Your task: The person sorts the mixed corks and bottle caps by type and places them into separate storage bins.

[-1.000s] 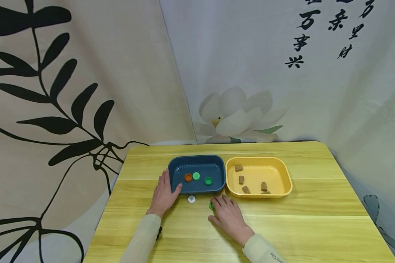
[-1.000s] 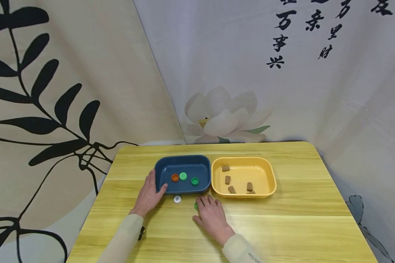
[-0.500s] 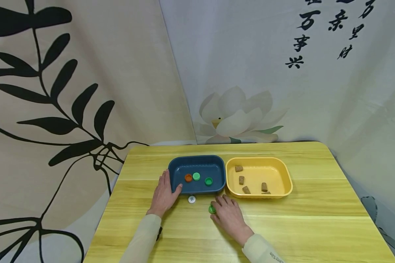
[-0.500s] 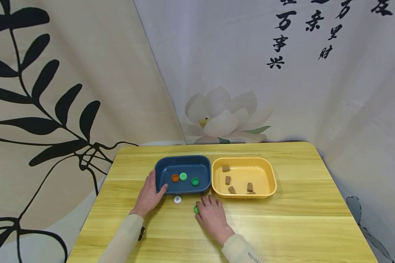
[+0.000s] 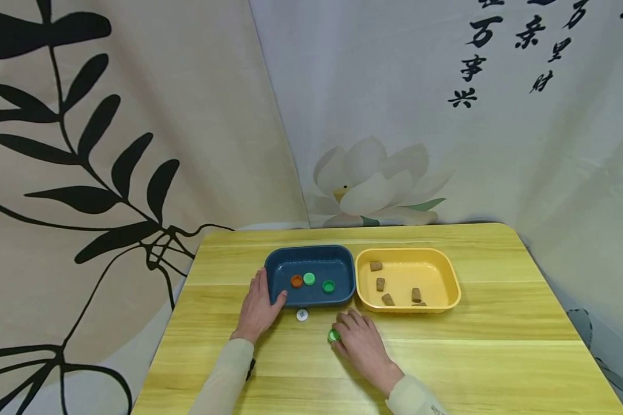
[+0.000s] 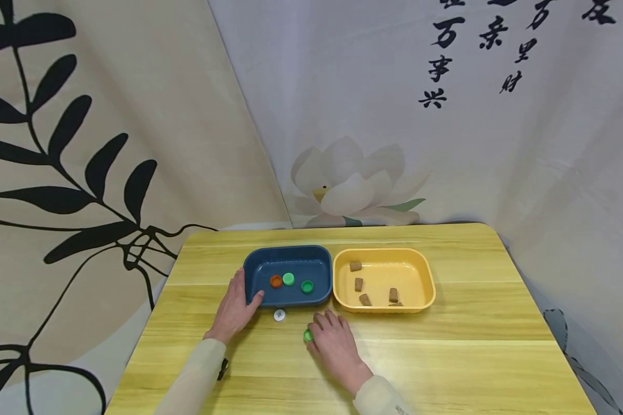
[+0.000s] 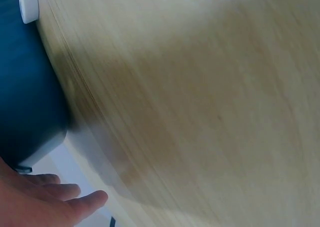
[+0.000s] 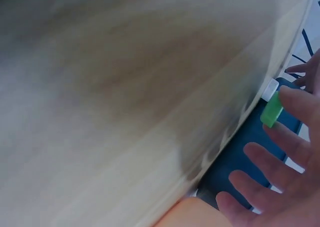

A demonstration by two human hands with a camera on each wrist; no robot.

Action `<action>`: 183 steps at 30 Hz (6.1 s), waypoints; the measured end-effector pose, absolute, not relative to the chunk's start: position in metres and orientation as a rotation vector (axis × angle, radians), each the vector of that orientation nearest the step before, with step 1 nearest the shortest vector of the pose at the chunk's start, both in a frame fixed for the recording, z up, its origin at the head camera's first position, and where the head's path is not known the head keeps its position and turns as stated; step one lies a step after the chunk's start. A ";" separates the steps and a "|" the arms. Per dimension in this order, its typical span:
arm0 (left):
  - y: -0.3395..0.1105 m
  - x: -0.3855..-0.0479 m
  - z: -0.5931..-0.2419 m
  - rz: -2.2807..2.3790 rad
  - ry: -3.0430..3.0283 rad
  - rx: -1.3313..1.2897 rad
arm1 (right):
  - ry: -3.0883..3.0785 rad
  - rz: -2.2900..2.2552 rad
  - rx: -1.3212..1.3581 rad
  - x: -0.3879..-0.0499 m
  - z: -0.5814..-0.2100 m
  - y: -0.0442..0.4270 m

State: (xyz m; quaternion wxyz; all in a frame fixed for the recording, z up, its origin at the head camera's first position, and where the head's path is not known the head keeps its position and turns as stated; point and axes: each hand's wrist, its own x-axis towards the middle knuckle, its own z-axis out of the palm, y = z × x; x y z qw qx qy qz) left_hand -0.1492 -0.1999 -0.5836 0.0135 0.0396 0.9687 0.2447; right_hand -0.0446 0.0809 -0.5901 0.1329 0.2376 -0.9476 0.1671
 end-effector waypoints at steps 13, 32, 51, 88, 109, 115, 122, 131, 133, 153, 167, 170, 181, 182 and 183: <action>-0.201 -0.148 -0.582 0.732 3.011 0.109 | -2.659 0.475 0.732 -0.042 -0.575 0.077; -0.200 -0.148 -0.580 0.729 3.010 0.124 | -2.581 0.549 0.738 -0.061 -0.541 0.065; -0.201 -0.148 -0.581 0.714 3.011 0.148 | -2.677 0.544 0.644 -0.105 -0.525 0.038; -0.200 -0.147 -0.578 0.741 3.001 0.151 | -2.787 0.560 0.490 -0.126 -0.551 0.032; -0.200 -0.148 -0.576 0.737 2.993 0.144 | -2.609 0.674 0.894 -0.061 -0.559 0.033; -0.200 -0.147 -0.576 0.730 2.991 0.140 | -2.632 0.652 0.970 -0.059 -0.566 0.029; -0.200 -0.147 -0.577 0.747 3.016 0.150 | -2.701 0.544 0.983 -0.062 -0.571 0.026; -0.201 -0.148 -0.579 0.734 3.014 0.150 | -2.858 0.487 0.967 -0.068 -0.575 0.013; -0.201 -0.148 -0.579 0.734 3.011 0.146 | -2.864 0.479 0.968 -0.069 -0.575 0.011; -0.202 -0.148 -0.578 0.769 2.980 0.152 | -2.788 0.380 0.984 -0.065 -0.580 0.009; -0.202 -0.147 -0.578 0.768 2.970 0.151 | -2.809 0.328 0.986 -0.048 -0.581 0.023; -0.201 -0.147 -0.578 0.763 2.975 0.153 | -2.828 0.318 0.941 -0.049 -0.581 0.024; -0.201 -0.148 -0.578 0.777 2.989 0.153 | -2.871 0.261 0.842 -0.050 -0.584 0.027; -0.201 -0.148 -0.579 0.778 2.994 0.157 | -2.869 0.259 0.842 -0.050 -0.585 0.027; -0.201 -0.148 -0.579 0.776 3.000 0.161 | -2.865 0.258 0.842 -0.050 -0.585 0.027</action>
